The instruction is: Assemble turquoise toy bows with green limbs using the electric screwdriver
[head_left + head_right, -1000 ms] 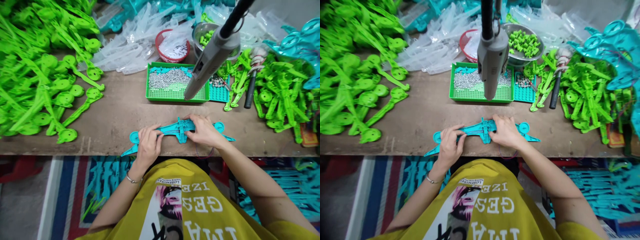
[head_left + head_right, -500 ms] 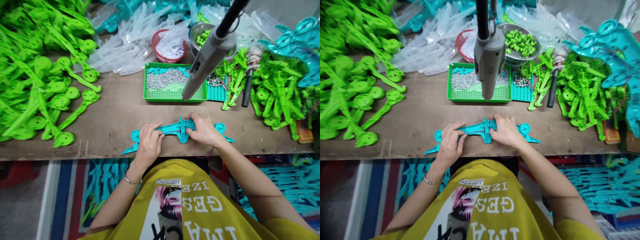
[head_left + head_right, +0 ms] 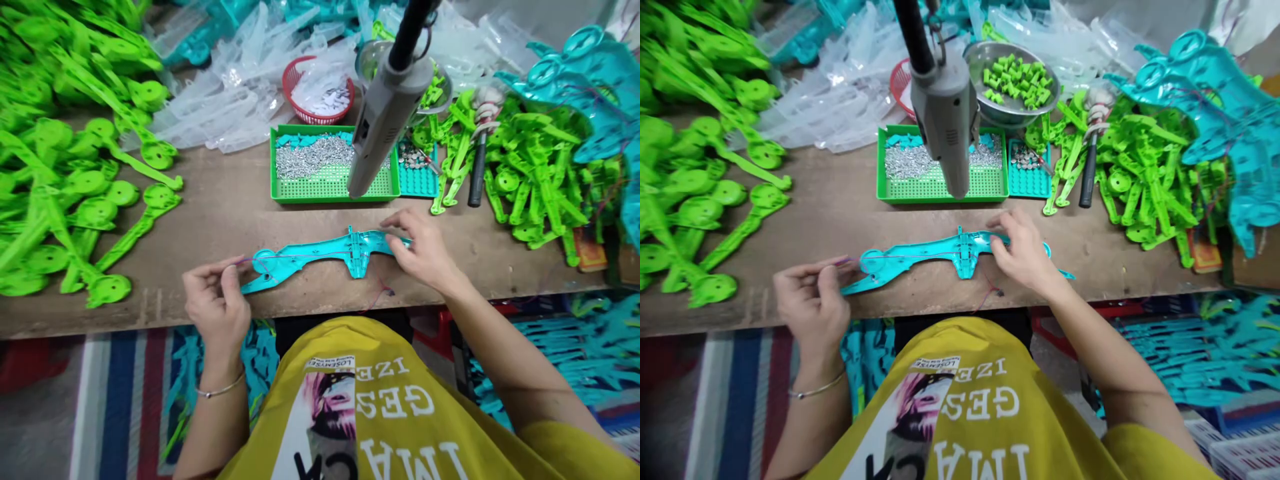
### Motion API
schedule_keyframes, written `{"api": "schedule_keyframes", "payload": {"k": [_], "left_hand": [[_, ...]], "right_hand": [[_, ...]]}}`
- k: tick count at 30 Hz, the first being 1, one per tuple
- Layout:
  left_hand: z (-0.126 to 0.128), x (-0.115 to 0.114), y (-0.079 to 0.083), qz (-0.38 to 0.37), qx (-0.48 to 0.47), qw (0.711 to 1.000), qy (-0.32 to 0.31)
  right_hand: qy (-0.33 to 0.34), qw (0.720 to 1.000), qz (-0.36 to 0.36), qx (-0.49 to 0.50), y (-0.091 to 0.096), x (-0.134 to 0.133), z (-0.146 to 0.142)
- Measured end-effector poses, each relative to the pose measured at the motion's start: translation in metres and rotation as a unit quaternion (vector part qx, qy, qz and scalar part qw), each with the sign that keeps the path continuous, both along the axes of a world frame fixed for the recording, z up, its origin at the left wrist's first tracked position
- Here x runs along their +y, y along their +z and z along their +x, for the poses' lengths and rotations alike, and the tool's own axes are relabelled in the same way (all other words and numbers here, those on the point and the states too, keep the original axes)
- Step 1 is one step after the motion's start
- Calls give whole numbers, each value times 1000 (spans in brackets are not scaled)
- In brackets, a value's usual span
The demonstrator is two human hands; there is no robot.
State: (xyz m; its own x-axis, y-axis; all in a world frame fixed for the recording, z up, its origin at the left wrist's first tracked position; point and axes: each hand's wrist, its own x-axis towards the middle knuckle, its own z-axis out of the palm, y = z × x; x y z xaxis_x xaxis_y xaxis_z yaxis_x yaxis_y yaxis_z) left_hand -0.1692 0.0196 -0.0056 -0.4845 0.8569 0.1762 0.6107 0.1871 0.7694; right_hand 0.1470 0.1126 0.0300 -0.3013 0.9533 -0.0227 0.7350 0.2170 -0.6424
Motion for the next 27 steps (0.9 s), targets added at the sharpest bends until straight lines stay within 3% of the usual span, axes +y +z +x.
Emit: {"api": "schedule_keyframes", "payload": {"k": [2, 4, 6, 9, 13, 18, 22, 27], "left_hand": [[3, 2, -8, 19, -32, 999, 10], [7, 5, -12, 38, -53, 997, 27], [9, 8, -13, 49, -75, 995, 41], [9, 11, -12, 54, -84, 994, 52], [7, 12, -11, 41, -58, 996, 54], [7, 15, -9, 37, -28, 997, 58], [-2, 17, -9, 75, -157, 982, 67], [-19, 14, -15, 88, -287, 947, 113]], "right_hand": [[14, 1000, 2, -19, 13, -21, 9], [75, 993, -56, -67, 16, -45, 15], [91, 985, -75, -128, 7, -67, 18], [41, 988, -32, -143, -16, -84, 17], [29, 994, 84, -68, -31, -74, 12], [-17, 966, 254, -39, -41, -43, 3], [-22, 964, 261, -37, -55, -33, 3], [13, 963, 268, -18, -59, -33, 15]]}}
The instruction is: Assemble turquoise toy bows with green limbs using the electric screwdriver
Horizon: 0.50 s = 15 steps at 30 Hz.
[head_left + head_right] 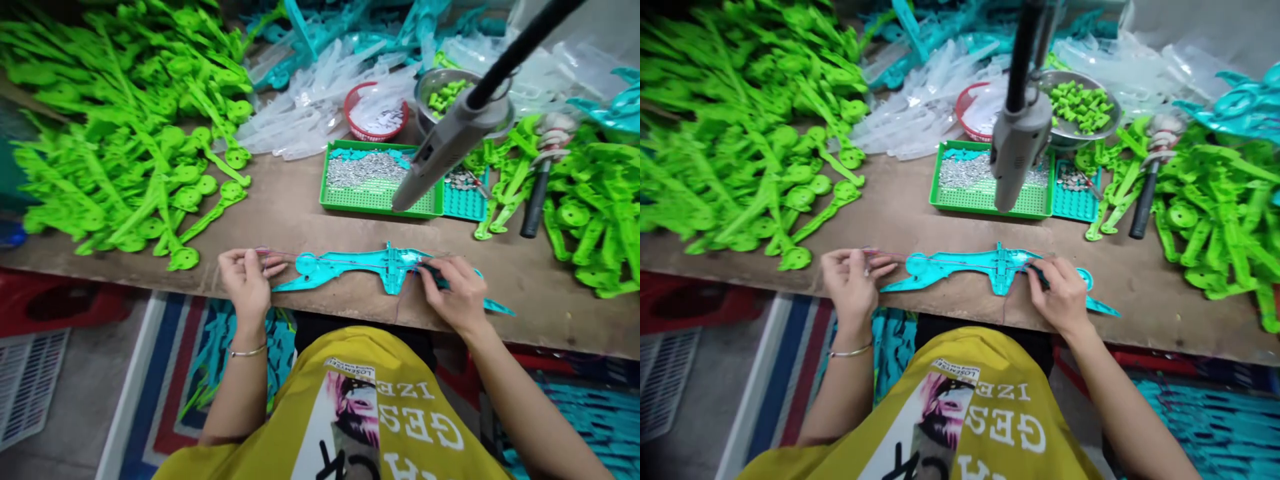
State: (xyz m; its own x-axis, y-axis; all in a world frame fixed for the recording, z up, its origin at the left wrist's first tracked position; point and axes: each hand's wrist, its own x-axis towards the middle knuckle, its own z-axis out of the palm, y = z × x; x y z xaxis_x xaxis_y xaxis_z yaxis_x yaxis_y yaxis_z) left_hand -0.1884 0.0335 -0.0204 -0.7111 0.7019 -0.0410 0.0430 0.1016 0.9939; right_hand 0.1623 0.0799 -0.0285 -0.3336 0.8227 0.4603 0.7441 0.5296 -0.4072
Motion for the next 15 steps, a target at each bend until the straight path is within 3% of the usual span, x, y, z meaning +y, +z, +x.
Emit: {"api": "schedule_keyframes", "payload": {"k": [5, 9, 12, 14, 15], "left_hand": [[5, -3, -5, -33, -22, 999, -14], [15, -5, -3, -37, -98, 993, -46], [22, -5, 4, -44, -160, 983, -83], [25, -5, 12, -45, -181, 977, -104], [27, -5, 17, -47, -193, 973, -115]], "right_hand": [[5, 997, 49, -56, -5, 2, 22], [-40, 992, 100, -66, -2, -2, 42], [-73, 978, 192, -29, 19, -5, 36], [-35, 977, 209, -17, 40, -3, 11], [5, 983, 179, -29, 49, -1, -7]]}}
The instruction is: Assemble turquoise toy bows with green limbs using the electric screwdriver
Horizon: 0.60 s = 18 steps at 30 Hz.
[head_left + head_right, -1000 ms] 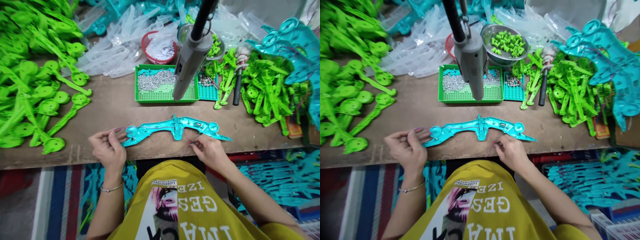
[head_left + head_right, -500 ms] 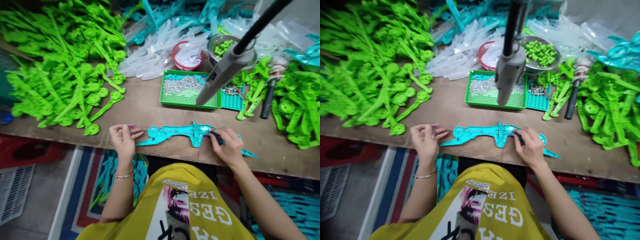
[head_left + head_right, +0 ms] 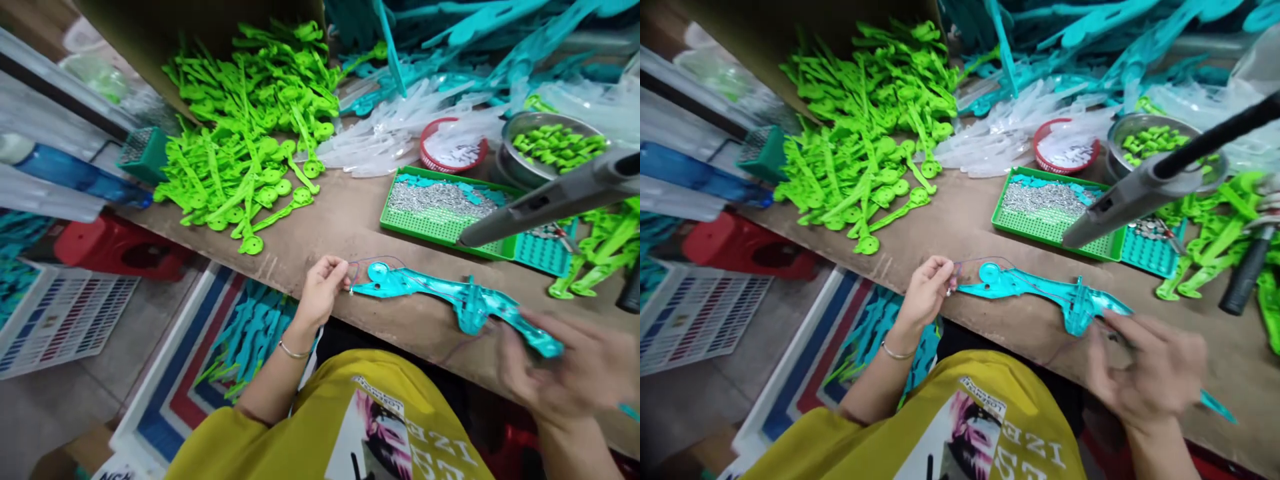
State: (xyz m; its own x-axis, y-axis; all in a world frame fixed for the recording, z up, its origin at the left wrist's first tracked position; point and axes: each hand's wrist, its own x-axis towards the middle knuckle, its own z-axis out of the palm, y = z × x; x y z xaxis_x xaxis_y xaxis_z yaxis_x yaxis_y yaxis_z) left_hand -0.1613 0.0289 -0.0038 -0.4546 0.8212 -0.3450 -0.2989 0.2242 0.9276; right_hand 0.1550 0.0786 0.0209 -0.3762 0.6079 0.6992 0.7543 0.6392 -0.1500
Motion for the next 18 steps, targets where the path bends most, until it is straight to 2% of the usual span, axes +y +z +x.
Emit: {"api": "schedule_keyframes", "payload": {"k": [3, 6, 8, 10, 12, 13, 14, 16, 18], "left_hand": [[7, -1, 13, 1, -23, 999, -37], [16, -4, 20, 19, 0, 998, -66], [18, -6, 20, 32, 22, 996, -79], [11, -5, 16, 46, 61, 991, -106], [-13, 0, 10, 62, 182, 974, -120], [-31, 5, 7, 62, 279, 952, -114], [-52, 12, 4, 55, 396, 912, -89], [-98, 26, -1, -16, 629, 776, -42], [-138, 40, -5, -41, 669, 741, -34]], "right_hand": [[136, 981, -136, -36, 18, 10, -68], [240, 944, -228, -8, 12, 19, -129], [262, 919, -292, 39, 2, 21, -154], [251, 899, -346, 96, -3, 22, -163], [225, 889, -375, 136, -2, 26, -160], [213, 888, -380, 145, 1, 29, -155], [206, 889, -381, 148, 3, 33, -148], [196, 890, -385, 144, 7, 41, -131], [178, 891, -391, 145, 5, 48, -116]]}}
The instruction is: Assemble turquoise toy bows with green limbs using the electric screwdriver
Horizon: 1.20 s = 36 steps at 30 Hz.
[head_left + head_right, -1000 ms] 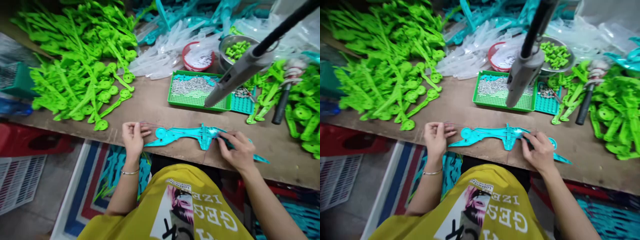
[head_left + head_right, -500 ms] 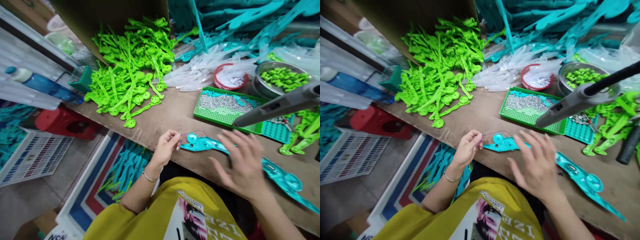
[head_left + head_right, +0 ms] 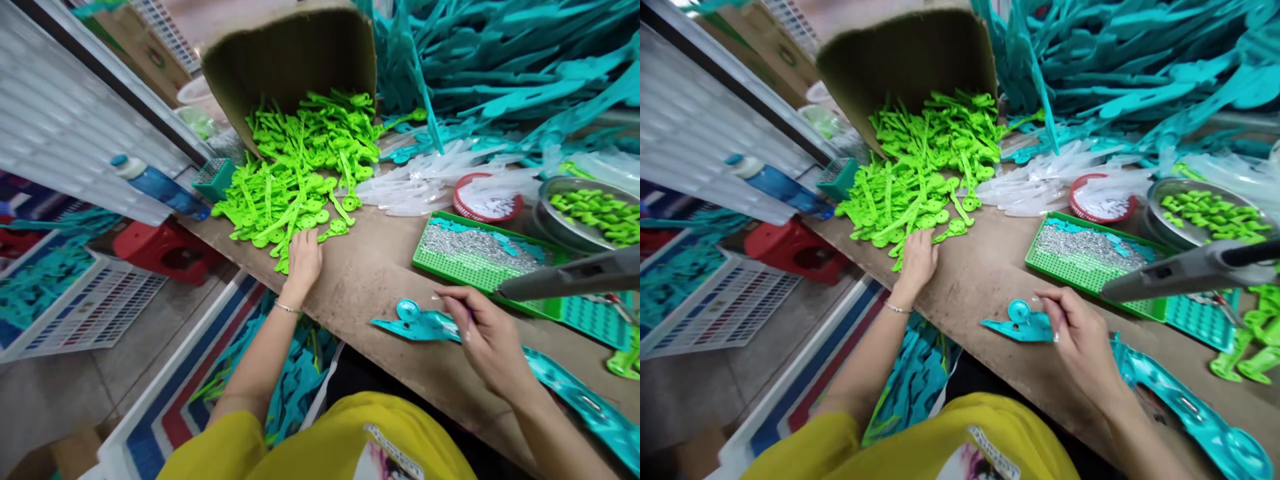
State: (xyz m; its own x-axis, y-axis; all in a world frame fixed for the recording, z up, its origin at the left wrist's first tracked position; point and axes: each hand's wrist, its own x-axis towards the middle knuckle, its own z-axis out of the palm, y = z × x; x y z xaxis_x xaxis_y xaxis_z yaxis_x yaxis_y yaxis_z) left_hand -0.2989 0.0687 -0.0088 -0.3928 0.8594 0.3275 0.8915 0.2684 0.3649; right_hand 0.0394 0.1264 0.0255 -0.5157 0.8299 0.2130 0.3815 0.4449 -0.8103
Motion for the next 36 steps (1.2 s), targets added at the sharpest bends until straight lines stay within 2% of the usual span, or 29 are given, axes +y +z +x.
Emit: {"api": "schedule_keyframes", "payload": {"k": [2, 6, 10, 12, 14, 16, 18, 20, 22, 24, 28, 36], "left_hand": [[-24, 9, -5, -18, 19, 1000, -15], [-40, 13, -11, -40, 29, 996, -73], [-53, 10, 0, -31, 14, 995, -98], [-56, 8, 8, 3, 2, 996, -93], [-46, 4, 16, 59, -7, 993, -101], [-24, -2, 19, 86, -7, 985, -147], [7, -8, 18, 61, -2, 966, -249], [36, -12, 12, 15, 1, 931, -366], [55, -13, 4, -23, 5, 900, -435], [63, -10, -3, -47, 7, 884, -466], [59, 0, -10, -75, -7, 864, -498], [70, 15, 4, -148, -23, 834, -530]], "right_hand": [[-25, 1000, -7, 0, -7, 4, 11], [-71, 997, 4, -4, -23, 4, 20], [-102, 995, 7, -7, -26, 3, 20], [-115, 993, 6, -3, -26, 5, 20], [-122, 993, 0, 3, -27, 6, 19], [-124, 992, -11, 4, -31, 7, 18], [-120, 993, -18, 3, -36, 7, 16], [-111, 994, -15, 4, -41, 6, 14], [-99, 995, -9, -1, -45, 4, 13], [-91, 996, -3, -10, -48, 3, 14], [-79, 997, 6, -10, -49, 2, 20], [-63, 998, 16, -23, -51, 1, 36]]}}
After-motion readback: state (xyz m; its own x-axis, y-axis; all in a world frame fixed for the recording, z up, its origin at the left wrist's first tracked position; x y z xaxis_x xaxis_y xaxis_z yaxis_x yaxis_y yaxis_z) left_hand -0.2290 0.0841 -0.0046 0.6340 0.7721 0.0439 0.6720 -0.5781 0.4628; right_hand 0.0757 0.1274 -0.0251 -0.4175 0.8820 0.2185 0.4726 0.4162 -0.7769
